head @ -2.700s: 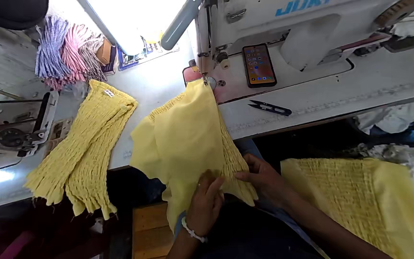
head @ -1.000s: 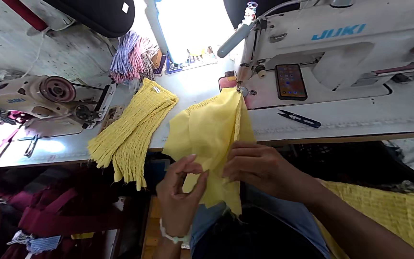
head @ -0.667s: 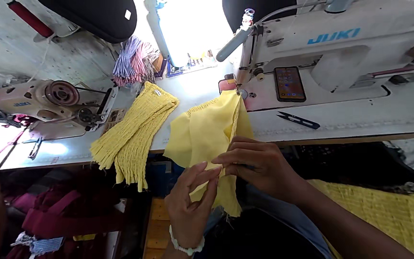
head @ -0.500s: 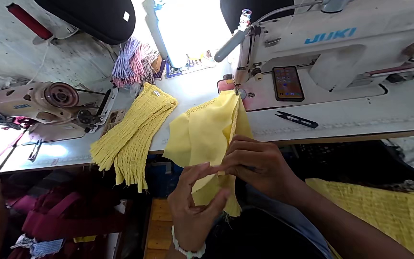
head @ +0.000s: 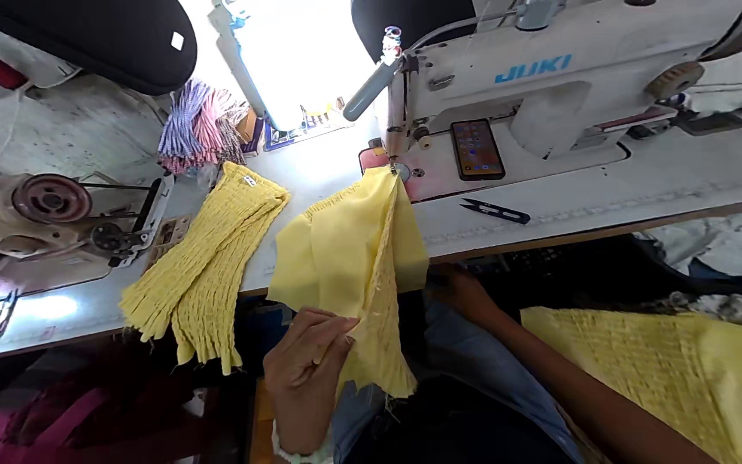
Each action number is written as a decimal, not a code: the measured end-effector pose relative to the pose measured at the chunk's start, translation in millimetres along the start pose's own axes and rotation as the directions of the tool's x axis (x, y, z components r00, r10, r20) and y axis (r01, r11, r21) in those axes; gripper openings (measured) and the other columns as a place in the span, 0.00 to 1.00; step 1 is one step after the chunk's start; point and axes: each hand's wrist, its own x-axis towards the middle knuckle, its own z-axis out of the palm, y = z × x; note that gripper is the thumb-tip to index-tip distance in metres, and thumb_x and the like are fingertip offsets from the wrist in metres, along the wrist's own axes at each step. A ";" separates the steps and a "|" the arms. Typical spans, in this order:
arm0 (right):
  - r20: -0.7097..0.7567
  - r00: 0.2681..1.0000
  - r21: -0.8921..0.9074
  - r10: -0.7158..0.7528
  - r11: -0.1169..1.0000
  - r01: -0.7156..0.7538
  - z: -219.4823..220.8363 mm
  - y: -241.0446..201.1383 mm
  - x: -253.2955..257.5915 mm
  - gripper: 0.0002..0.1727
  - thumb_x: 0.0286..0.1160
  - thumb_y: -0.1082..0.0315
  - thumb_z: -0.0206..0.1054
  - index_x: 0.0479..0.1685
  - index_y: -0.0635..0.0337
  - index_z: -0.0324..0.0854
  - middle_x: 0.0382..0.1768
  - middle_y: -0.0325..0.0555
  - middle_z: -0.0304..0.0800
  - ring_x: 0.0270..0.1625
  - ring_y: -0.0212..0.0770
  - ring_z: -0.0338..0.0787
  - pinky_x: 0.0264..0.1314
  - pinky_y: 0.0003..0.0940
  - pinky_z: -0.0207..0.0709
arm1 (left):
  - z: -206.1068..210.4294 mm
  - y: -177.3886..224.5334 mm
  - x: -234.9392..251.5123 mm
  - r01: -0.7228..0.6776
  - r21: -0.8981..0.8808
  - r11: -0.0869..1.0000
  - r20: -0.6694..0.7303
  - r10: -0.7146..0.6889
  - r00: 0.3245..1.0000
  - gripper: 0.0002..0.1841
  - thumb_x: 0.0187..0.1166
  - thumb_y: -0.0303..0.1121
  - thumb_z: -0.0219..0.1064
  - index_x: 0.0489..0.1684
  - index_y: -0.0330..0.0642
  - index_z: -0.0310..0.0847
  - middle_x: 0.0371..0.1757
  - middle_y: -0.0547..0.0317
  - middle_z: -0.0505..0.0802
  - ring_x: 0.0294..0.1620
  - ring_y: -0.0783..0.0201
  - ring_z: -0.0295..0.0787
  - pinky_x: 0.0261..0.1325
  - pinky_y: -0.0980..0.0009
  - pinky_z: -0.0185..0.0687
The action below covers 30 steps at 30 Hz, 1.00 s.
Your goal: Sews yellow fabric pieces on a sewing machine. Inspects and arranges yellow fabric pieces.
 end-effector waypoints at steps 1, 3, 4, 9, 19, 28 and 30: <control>-0.006 1.000 0.033 -0.021 0.999 0.021 8.3 6.8 10.7 0.34 0.75 0.62 0.75 0.77 0.74 0.73 0.75 0.75 0.75 0.79 0.70 0.75 0.84 0.60 0.66 | -3.2 -1.3 2.1 -0.001 0.015 1.000 0.001 0.001 1.000 0.05 0.78 0.34 0.71 0.43 0.54 0.94 0.45 0.76 0.93 0.51 0.81 0.88 0.56 0.84 0.84; 0.077 0.997 0.103 -0.020 0.995 0.012 20.1 10.8 21.7 0.25 0.80 0.64 0.71 0.69 0.76 0.80 0.70 0.73 0.81 0.74 0.64 0.80 0.81 0.55 0.69 | -16.7 -6.1 10.1 0.020 0.074 0.997 -0.009 -0.019 1.000 0.05 0.78 0.35 0.70 0.41 0.54 0.94 0.45 0.78 0.94 0.52 0.82 0.88 0.56 0.83 0.85; 0.137 0.990 0.129 -0.016 0.992 -0.002 24.1 9.3 20.1 0.21 0.82 0.66 0.68 0.62 0.76 0.83 0.63 0.71 0.85 0.68 0.61 0.85 0.76 0.54 0.73 | -28.0 -10.4 17.9 0.044 0.101 0.994 -0.019 -0.043 0.999 0.05 0.77 0.33 0.70 0.40 0.52 0.94 0.45 0.78 0.94 0.51 0.82 0.89 0.56 0.82 0.86; 0.084 0.979 0.153 -0.183 0.974 0.169 23.0 -23.8 -70.1 0.18 0.81 0.68 0.68 0.62 0.72 0.82 0.43 0.60 0.95 0.42 0.51 0.96 0.53 0.51 0.89 | -87.2 -41.9 77.5 0.234 0.121 0.965 -0.133 -0.218 0.967 0.07 0.71 0.19 0.68 0.39 0.42 0.88 0.38 0.79 0.91 0.40 0.83 0.88 0.48 0.78 0.87; -0.131 0.516 0.082 -0.846 0.510 0.856 -7.1 -79.1 -100.1 0.16 0.81 0.74 0.58 0.63 0.61 0.84 0.34 0.47 0.90 0.34 0.30 0.86 0.44 0.16 0.80 | -27.8 -8.7 38.9 -0.079 0.002 0.997 0.195 0.077 0.978 0.04 0.78 0.34 0.71 0.41 0.50 0.93 0.43 0.73 0.95 0.52 0.80 0.89 0.58 0.81 0.85; -0.121 0.219 -0.270 -0.968 0.245 0.931 -15.9 -120.3 -76.7 0.08 0.86 0.71 0.60 0.47 0.59 0.85 0.32 0.43 0.92 0.34 0.34 0.88 0.38 0.21 0.79 | -0.2 -5.1 8.7 -0.025 -0.093 0.995 0.061 0.030 0.998 0.03 0.73 0.30 0.73 0.38 0.44 0.91 0.40 0.69 0.95 0.49 0.79 0.89 0.56 0.81 0.84; -0.130 0.201 -0.309 -0.971 0.232 0.922 -17.5 -126.3 -76.1 0.07 0.85 0.72 0.61 0.46 0.57 0.86 0.33 0.44 0.89 0.36 0.37 0.85 0.38 0.24 0.78 | 2.7 -3.1 9.7 -0.044 -0.081 0.996 0.054 0.048 0.997 0.03 0.73 0.29 0.73 0.38 0.43 0.90 0.40 0.68 0.94 0.49 0.79 0.89 0.55 0.82 0.84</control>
